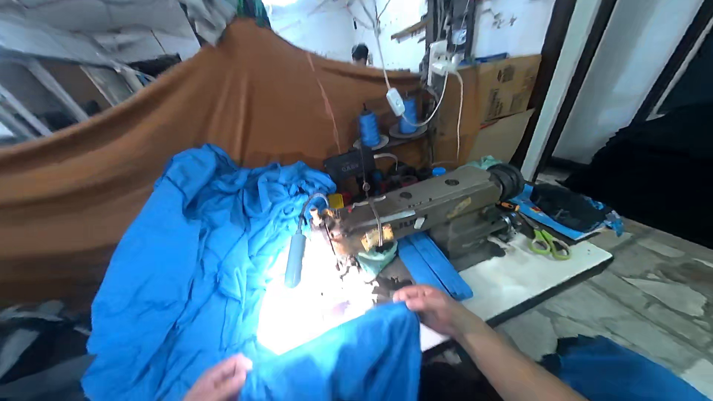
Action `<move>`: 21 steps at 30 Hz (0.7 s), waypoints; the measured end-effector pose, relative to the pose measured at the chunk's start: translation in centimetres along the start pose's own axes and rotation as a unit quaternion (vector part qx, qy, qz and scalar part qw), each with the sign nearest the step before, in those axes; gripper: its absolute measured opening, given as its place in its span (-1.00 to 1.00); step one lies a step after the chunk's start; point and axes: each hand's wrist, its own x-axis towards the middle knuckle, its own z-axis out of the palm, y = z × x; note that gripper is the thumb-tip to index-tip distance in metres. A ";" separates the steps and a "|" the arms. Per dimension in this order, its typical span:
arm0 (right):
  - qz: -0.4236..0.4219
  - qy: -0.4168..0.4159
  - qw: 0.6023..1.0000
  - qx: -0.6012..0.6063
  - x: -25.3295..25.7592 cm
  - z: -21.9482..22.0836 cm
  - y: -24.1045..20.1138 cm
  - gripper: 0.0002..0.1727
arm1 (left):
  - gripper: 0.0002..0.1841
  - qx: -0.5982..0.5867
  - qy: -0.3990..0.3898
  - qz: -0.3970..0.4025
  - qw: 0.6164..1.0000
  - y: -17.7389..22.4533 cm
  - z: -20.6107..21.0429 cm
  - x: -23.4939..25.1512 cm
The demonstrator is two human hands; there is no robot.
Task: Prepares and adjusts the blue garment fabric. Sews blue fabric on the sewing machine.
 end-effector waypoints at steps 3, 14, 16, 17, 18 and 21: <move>0.061 0.059 0.993 -0.087 0.3 0.9 -1.5 -0.74 | -0.75 -0.065 0.074 -0.013 0.995 1.6 3.5 1.1; 0.109 0.038 0.984 -0.138 0.8 -0.8 -0.5 -0.76 | -0.62 -0.059 0.154 -0.107 0.981 2.2 3.6 2.0; 0.122 0.081 0.977 -0.154 1.8 0.0 0.2 -0.72 | -0.62 -0.088 0.199 -0.107 0.970 2.3 5.8 3.5; 0.121 0.091 0.974 -0.171 2.1 0.6 0.5 -0.73 | -0.67 -0.105 0.199 -0.090 0.970 1.9 7.2 4.0; 0.118 0.096 0.970 -0.189 2.2 1.6 0.7 -0.74 | -0.74 -0.103 0.192 -0.082 0.973 1.8 9.2 4.3; 0.106 0.062 0.966 -0.226 2.5 4.1 1.4 -0.79 | -0.89 -0.015 0.138 -0.007 0.990 0.5 14.5 4.7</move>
